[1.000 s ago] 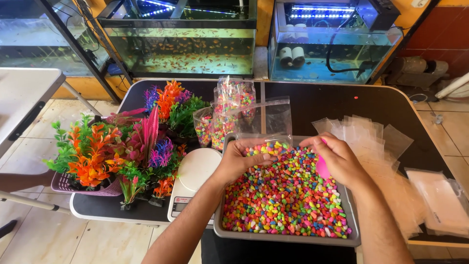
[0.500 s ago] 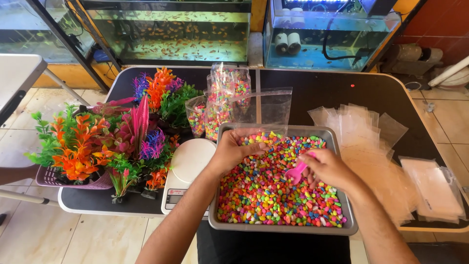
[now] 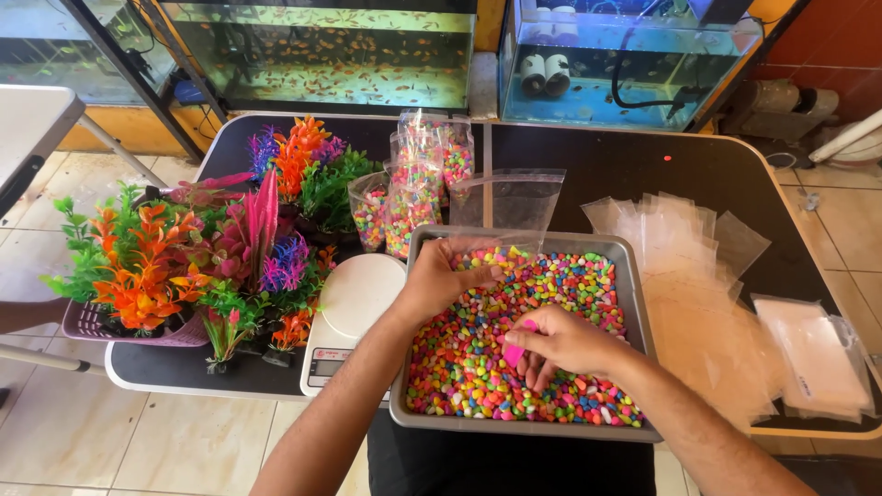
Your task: Scooping colorful aquarium gravel from a tray into small plastic bags using a small spoon and weighing them on a digital scale.
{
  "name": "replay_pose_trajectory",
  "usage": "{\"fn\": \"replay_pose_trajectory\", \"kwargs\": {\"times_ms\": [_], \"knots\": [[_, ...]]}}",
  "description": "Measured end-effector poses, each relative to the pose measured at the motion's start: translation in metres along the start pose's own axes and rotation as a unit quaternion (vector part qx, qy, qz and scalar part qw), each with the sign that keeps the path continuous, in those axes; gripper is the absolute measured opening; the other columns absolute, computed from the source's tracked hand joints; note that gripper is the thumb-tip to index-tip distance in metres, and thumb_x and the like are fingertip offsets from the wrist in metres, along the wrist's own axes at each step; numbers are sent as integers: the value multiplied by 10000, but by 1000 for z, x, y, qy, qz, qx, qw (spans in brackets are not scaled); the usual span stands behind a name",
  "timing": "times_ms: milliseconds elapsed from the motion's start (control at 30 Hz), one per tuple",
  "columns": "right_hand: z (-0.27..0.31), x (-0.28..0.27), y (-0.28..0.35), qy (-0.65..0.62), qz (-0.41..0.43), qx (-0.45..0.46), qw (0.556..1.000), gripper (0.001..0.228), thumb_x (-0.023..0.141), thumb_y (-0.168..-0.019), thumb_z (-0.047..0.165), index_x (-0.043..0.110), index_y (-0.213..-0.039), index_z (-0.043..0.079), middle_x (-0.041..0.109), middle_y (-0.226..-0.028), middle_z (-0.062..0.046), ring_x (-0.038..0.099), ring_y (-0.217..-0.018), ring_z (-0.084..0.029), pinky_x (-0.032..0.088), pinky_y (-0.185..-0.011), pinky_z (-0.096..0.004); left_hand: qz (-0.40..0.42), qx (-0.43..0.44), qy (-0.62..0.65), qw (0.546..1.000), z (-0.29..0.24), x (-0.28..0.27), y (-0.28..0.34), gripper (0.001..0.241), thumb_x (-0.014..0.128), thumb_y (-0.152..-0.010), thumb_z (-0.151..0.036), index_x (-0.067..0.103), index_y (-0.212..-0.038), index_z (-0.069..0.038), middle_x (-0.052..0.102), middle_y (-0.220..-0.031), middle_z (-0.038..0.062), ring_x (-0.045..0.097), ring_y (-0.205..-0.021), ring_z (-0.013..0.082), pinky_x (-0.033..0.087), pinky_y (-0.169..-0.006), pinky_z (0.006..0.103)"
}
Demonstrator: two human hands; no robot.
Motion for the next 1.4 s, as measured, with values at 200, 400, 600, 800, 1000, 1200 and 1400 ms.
{"fn": "replay_pose_trajectory", "kwargs": {"times_ms": [200, 400, 600, 800, 1000, 1200, 1400], "knots": [[-20, -25, -8, -68, -20, -49, 996, 336, 556, -1016, 168, 712, -1041, -129, 678, -691, -221, 692, -513, -278, 624, -416, -378, 24, 17, -32, 999, -12, 8, 1, 380, 828, -837, 29, 717, -1197, 84, 760, -938, 284, 748, -874, 290, 665, -778, 412], [-11, -57, 10, -145, -93, -160, 972, 369, 583, -1000, 236, 695, -1048, -112, 613, -610, -185, 607, -414, -234, 572, -306, -375, 38, 22, -45, 998, -37, 25, 11, 403, 851, -808, 2, 726, -1184, 71, 770, -934, 246, 735, -886, 257, 659, -806, 397], [7, -101, 32, -199, -176, -249, 931, 315, 583, -1010, 273, 711, -1057, -11, 621, -586, -191, 594, -381, -255, 540, -267, -380, 74, 15, -117, 990, -27, 22, 13, 403, 852, -805, -4, 754, -1194, 36, 787, -942, 220, 749, -904, 239, 621, -828, 347], [61, -112, 64, -169, -188, -312, 916, 284, 568, -1031, 207, 707, -1015, -39, 639, -680, -140, 584, -468, -192, 481, -318, -308, 152, 50, -249, 955, -37, 34, 16, 379, 799, -850, -112, 742, -1224, -135, 740, -1274, 82, 688, -1239, 231, 542, -1094, 375], [69, -120, 59, -146, -242, -292, 914, 288, 566, -1033, 228, 687, -1023, -34, 606, -678, -158, 521, -439, -182, 347, -290, -265, 148, -3, -263, 953, -45, 38, 19, 396, 791, -843, -129, 737, -1236, -130, 720, -1319, 82, 672, -1276, 242, 550, -1082, 354], [68, -116, 60, -111, -248, -285, 919, 274, 548, -1045, 168, 700, -1052, -61, 638, -701, -209, 436, -406, -154, 272, -305, -233, 142, -31, -264, 953, -30, 32, 16, 234, 821, -837, -152, 785, -1052, -65, 804, -1076, 31, 770, -970, 170, 624, -813, 307], [92, -90, 63, -23, -274, -319, 907, 298, 548, -1042, 166, 726, -1036, -73, 636, -620, -198, 390, -394, -94, 262, -302, -179, 154, 7, -137, 978, -30, 33, 16, 345, 854, -818, -8, 772, -1152, 12, 791, -987, 174, 735, -863, 252, 588, -822, 363]]}}
Point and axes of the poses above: each hand's wrist, its own y-axis away from the middle knuckle, its own x-axis out of the palm, z = x × y, the point moved 5 cm from there along -y, towards the middle knuckle
